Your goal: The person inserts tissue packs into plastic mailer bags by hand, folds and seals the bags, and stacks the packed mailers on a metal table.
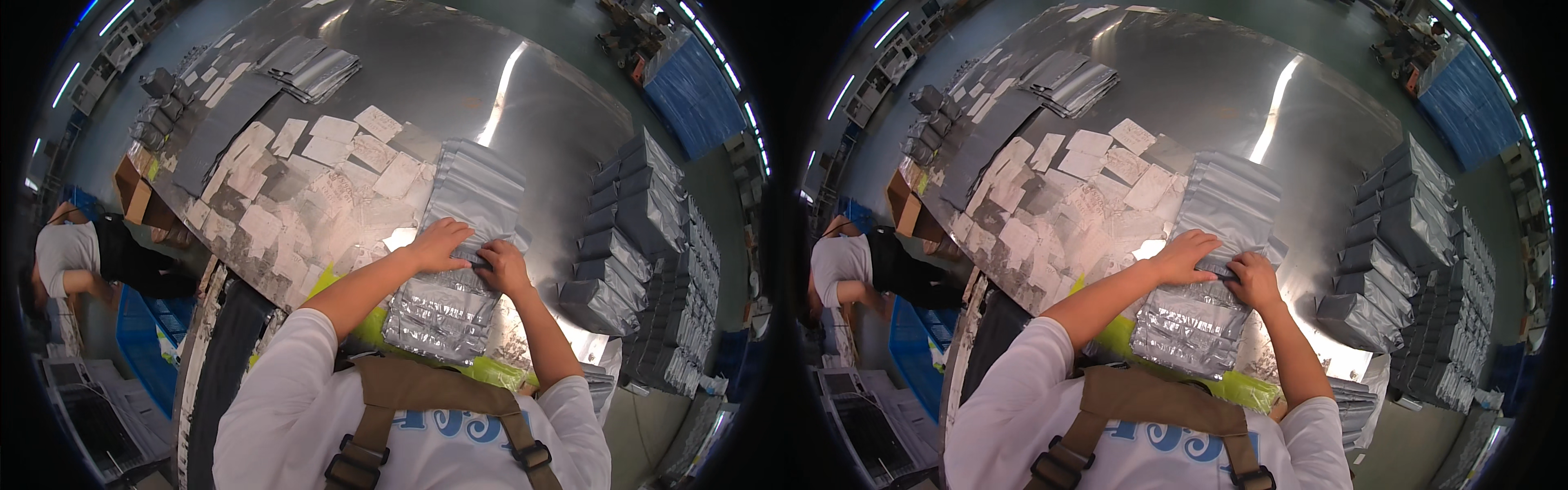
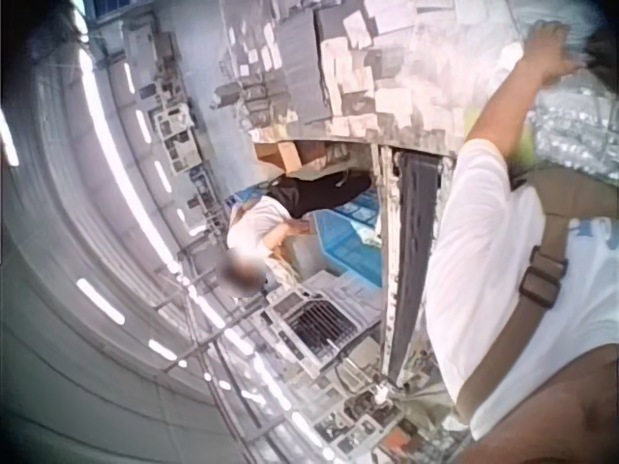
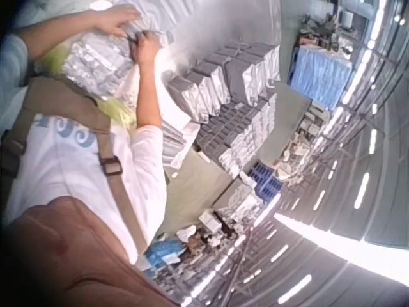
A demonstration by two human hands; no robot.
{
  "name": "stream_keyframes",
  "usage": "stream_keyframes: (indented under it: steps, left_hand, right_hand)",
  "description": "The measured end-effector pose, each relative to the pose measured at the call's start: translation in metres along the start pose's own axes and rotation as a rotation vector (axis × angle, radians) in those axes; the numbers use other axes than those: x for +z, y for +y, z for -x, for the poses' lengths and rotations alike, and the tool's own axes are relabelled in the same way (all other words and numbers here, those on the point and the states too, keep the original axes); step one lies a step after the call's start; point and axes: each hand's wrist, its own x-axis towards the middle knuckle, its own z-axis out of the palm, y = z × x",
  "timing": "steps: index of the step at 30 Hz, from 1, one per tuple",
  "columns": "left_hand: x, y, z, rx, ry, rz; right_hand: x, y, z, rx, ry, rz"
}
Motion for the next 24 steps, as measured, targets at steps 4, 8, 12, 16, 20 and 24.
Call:
stream_keyframes:
  steps: [4,8,12,16,20,24]
  left_hand:
    - [-0.005,0.003,0.052,0.058,-0.105,-0.233]
    - [-0.004,0.024,0.072,0.110,0.003,-0.286]
    - [0.022,0.052,0.116,0.153,-0.054,-0.207]
    - [0.037,0.057,0.141,0.074,-0.056,-0.175]
    - [0.046,0.056,0.147,0.007,-0.013,-0.141]
    - [0.051,0.053,0.164,0.070,0.125,-0.082]
  right_hand:
    - [-0.028,-0.041,0.000,-0.037,-0.178,0.154]
    - [-0.008,-0.038,0.004,-0.048,-0.138,0.258]
    - [0.016,-0.028,0.006,-0.066,-0.049,0.338]
    - [0.010,-0.015,-0.003,-0.066,0.037,0.367]
    - [-0.016,-0.051,-0.004,-0.110,0.137,0.343]
    - [-0.019,-0.097,0.040,-0.109,0.095,0.312]
